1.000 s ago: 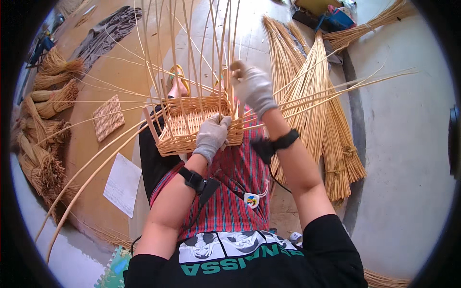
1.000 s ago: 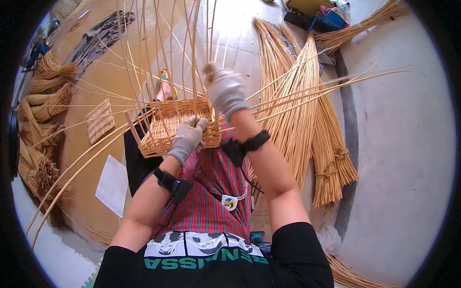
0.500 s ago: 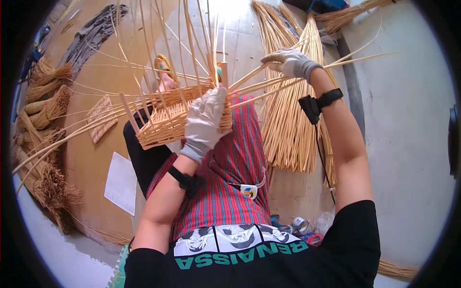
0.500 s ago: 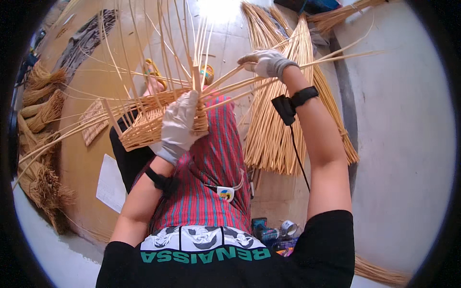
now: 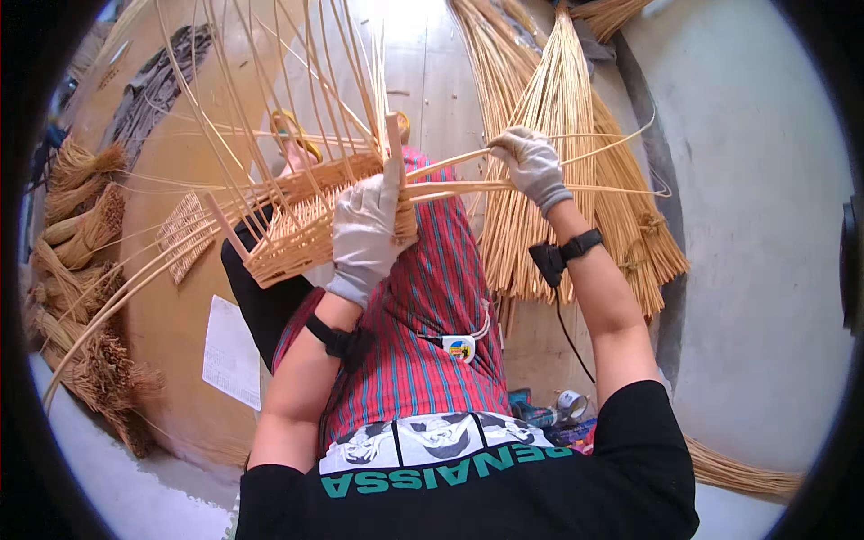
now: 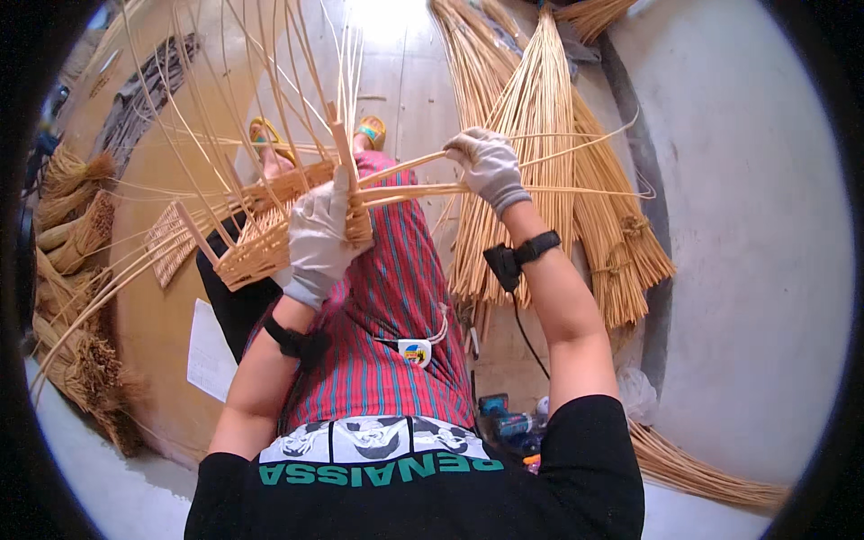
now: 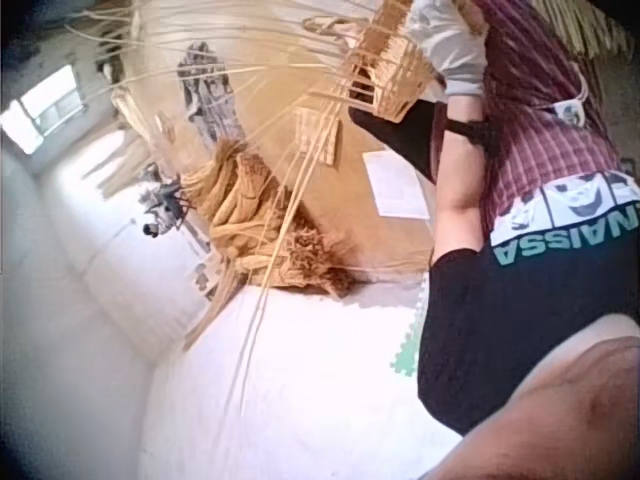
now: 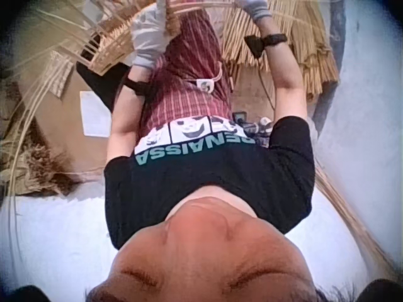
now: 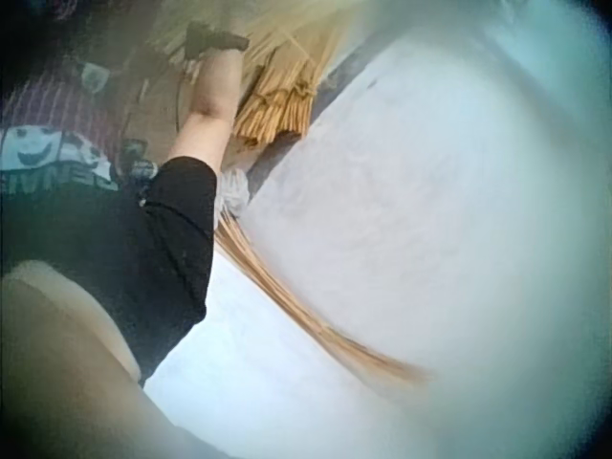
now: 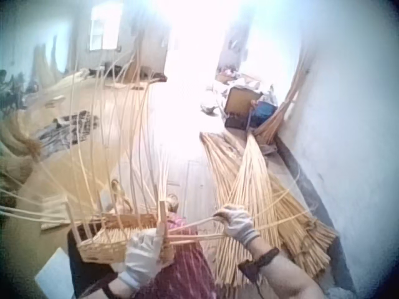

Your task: The recorder is weaving a wicker basket using long thin strips of wood or cane.

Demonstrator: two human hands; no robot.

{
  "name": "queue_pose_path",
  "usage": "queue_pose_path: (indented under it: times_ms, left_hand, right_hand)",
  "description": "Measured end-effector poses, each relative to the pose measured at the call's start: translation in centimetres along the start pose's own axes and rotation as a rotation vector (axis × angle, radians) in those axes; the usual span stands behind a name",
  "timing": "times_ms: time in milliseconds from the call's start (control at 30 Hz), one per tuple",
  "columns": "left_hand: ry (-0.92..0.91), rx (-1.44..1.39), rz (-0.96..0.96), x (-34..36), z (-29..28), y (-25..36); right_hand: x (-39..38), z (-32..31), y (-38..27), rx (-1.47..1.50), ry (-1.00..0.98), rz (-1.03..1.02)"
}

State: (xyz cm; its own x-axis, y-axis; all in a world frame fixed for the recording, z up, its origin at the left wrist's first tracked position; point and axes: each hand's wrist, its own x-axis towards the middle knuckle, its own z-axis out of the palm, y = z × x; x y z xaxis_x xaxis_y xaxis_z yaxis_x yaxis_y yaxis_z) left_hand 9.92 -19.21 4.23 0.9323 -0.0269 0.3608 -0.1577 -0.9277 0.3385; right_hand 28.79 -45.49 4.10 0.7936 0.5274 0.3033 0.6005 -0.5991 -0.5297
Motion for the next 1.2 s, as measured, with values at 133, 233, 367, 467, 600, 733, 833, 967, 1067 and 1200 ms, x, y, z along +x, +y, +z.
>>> queue_pose_path:
  times_ms: [133, 233, 367, 467, 600, 733, 833, 967, 1067, 1200]
  left_hand:
    - [0.011, 0.043, -0.005, -0.4, 0.1, 0.2]
    - [0.026, 0.038, -0.016, -0.7, 0.7, -0.2]
    - [-0.031, 0.1, -0.044, -0.3, 0.7, -0.7]
    - [-0.15, 0.081, -0.039, -0.3, -0.7, -0.1]
    - [0.343, -0.888, -0.211, -1.2, -2.3, 0.1]
    - [0.689, -1.793, -0.751, -3.5, -2.5, -4.4]
    - [0.677, -1.632, -1.029, -4.7, -2.5, -7.3]
    - [0.531, -1.188, -0.546, 0.5, -3.9, -7.1]
    - [0.363, -0.625, -0.267, 10.0, -4.5, -4.4]
    - [0.536, -0.126, 0.025, 13.8, -4.6, -0.8]
  right_hand:
    - [1.1, -3.2, -3.4, -0.29, -0.215, 0.068]
    - [0.2, -6.9, -7.7, -0.476, -0.043, -0.308]
    - [1.0, -7.8, -15.0, -0.799, -0.333, -0.965]
    - [3.3, -3.2, -20.9, -0.407, -0.465, -0.899]
    - [5.9, 2.5, -22.6, 0.242, -0.485, -0.738]
    - [4.9, 4.3, -17.0, 0.295, -0.343, 0.609]
    - [3.3, 5.6, -14.3, -0.01, -0.523, 0.231]
    - [1.8, 7.9, -15.0, -0.018, -0.473, 0.339]
    - [1.2, 9.3, -16.6, -0.125, -0.097, 0.415]
    - [1.8, 10.1, -16.5, -0.196, 0.003, 0.441]
